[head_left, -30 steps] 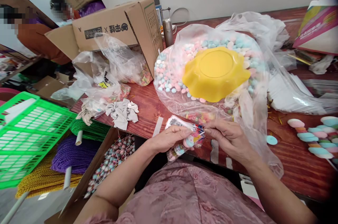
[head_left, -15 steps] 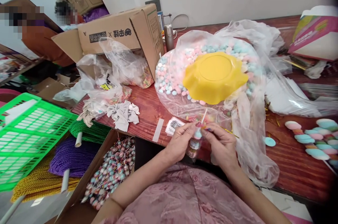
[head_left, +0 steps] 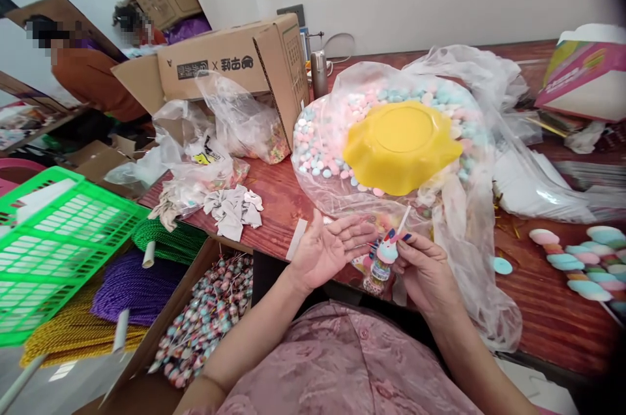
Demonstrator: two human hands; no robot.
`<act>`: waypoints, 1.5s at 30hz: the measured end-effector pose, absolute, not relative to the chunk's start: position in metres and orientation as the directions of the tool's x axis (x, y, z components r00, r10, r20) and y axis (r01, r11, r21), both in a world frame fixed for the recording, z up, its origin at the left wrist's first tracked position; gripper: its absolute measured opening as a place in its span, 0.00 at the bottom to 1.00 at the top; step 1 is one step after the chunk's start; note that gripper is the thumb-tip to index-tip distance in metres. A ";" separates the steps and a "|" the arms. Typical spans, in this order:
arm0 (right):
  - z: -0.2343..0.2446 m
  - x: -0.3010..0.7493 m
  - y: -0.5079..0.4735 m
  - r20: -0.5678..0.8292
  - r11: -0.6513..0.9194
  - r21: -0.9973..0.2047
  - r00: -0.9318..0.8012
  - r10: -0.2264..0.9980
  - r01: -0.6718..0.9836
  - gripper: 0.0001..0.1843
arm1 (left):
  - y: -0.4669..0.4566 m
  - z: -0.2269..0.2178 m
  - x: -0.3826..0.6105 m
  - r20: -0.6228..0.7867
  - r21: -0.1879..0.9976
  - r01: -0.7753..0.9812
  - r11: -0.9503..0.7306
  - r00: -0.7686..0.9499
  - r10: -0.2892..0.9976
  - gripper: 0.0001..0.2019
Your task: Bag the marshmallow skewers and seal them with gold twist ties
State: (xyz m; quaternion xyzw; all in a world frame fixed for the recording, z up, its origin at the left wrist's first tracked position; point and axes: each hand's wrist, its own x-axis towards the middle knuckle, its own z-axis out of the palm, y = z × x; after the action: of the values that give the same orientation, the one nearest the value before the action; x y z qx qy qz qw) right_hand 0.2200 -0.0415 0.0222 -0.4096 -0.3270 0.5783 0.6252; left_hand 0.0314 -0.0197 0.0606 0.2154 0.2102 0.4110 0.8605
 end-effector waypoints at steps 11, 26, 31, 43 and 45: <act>0.026 0.198 -0.049 0.274 0.276 -0.961 0.194 0.942 0.020 0.02 | -0.032 0.041 0.054 -0.087 0.972 -0.182 0.150 0.311 0.946 0.19; 0.015 0.187 -0.036 0.388 0.358 -0.921 0.260 0.884 0.156 0.06 | -0.038 0.032 0.071 -0.171 0.900 -0.330 0.284 0.331 0.928 0.19; 0.040 0.219 -0.030 0.564 0.512 -0.762 0.018 0.826 0.397 0.20 | -0.030 0.036 0.062 -0.285 0.752 -0.401 0.523 0.518 0.807 0.22; 0.070 0.248 -0.020 0.474 0.831 -0.183 -0.693 0.543 0.525 0.15 | -0.022 0.047 0.038 -0.259 0.809 -0.137 0.572 0.790 0.555 0.24; 0.070 0.245 -0.023 0.427 0.797 -0.220 -0.680 0.597 0.562 0.15 | -0.023 0.049 0.034 -0.234 0.901 -0.050 0.431 0.781 0.579 0.24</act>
State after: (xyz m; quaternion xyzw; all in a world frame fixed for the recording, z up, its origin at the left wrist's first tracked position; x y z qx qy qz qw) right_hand 0.2454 -0.0231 0.0697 -0.3163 -0.9157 0.0354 0.2453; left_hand 0.0342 -0.0225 0.0491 0.4963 0.2668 0.1959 0.8026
